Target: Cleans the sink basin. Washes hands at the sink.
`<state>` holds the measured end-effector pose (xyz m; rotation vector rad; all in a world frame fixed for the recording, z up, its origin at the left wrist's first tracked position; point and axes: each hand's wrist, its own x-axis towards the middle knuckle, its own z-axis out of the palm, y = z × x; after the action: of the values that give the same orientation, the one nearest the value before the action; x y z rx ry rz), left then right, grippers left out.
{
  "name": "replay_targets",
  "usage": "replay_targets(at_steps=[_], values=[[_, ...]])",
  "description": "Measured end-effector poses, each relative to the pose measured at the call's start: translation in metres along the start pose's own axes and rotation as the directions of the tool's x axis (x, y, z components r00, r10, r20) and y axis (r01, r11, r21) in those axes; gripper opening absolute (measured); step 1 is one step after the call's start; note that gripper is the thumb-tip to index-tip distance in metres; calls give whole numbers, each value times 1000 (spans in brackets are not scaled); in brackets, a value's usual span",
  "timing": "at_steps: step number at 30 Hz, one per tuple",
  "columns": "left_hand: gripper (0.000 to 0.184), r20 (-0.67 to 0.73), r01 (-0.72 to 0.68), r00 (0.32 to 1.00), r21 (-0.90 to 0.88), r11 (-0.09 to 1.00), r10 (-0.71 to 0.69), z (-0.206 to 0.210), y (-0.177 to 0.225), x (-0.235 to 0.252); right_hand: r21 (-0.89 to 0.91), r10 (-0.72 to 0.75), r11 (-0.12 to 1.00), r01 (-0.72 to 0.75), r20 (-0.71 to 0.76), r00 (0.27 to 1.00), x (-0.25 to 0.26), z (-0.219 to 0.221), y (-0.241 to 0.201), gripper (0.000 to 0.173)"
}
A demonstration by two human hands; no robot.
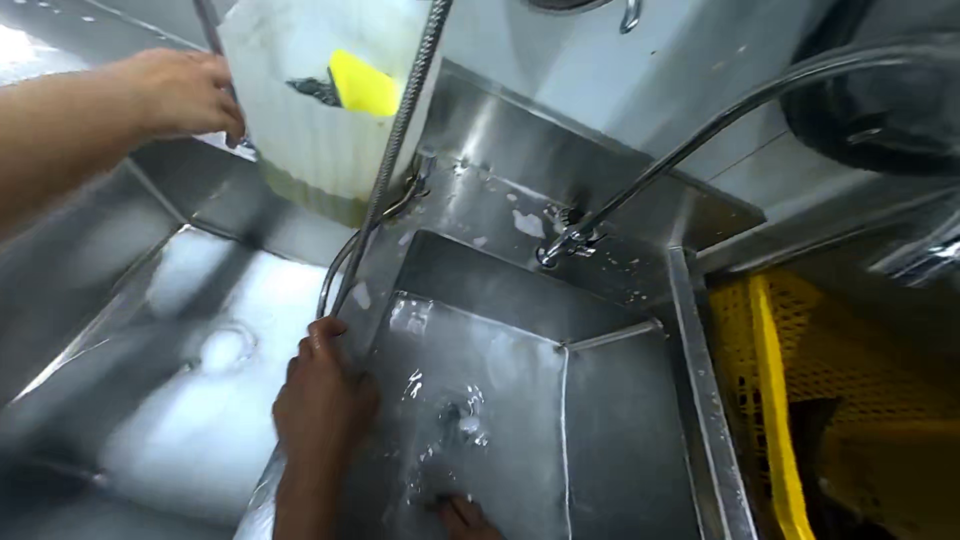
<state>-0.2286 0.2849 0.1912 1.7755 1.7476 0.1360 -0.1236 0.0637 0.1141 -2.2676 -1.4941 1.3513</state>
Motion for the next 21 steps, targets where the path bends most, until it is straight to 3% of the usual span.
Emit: replay_targets(at_steps=[3,7,10,12,16,18,21], values=[[70,-85,-130,988,27,991,132,20,-24,20,219,140,973,-73,-308,941,49,-54,37,54],[60,-138,-256,954,88,963,266,31,-35,20,186,182,980,-68,-710,680,84,-177,49,59],[59,-151,-287,941,117,951,303,36,-33,20,124,104,992,-3,-822,560,105,-264,38,70],[62,-128,-281,946,139,950,298,36,-32,19,107,58,993,56,-826,561,120,-297,33,69],[64,-66,-249,963,135,959,260,29,-24,20,-121,-170,985,125,-808,564,138,-301,43,53],[61,-50,-239,968,121,963,246,26,-21,18,-214,-260,966,148,-785,562,137,-293,54,54],[59,-31,-214,975,99,972,218,23,-18,17,-210,-275,961,182,-811,516,131,-270,61,64]])
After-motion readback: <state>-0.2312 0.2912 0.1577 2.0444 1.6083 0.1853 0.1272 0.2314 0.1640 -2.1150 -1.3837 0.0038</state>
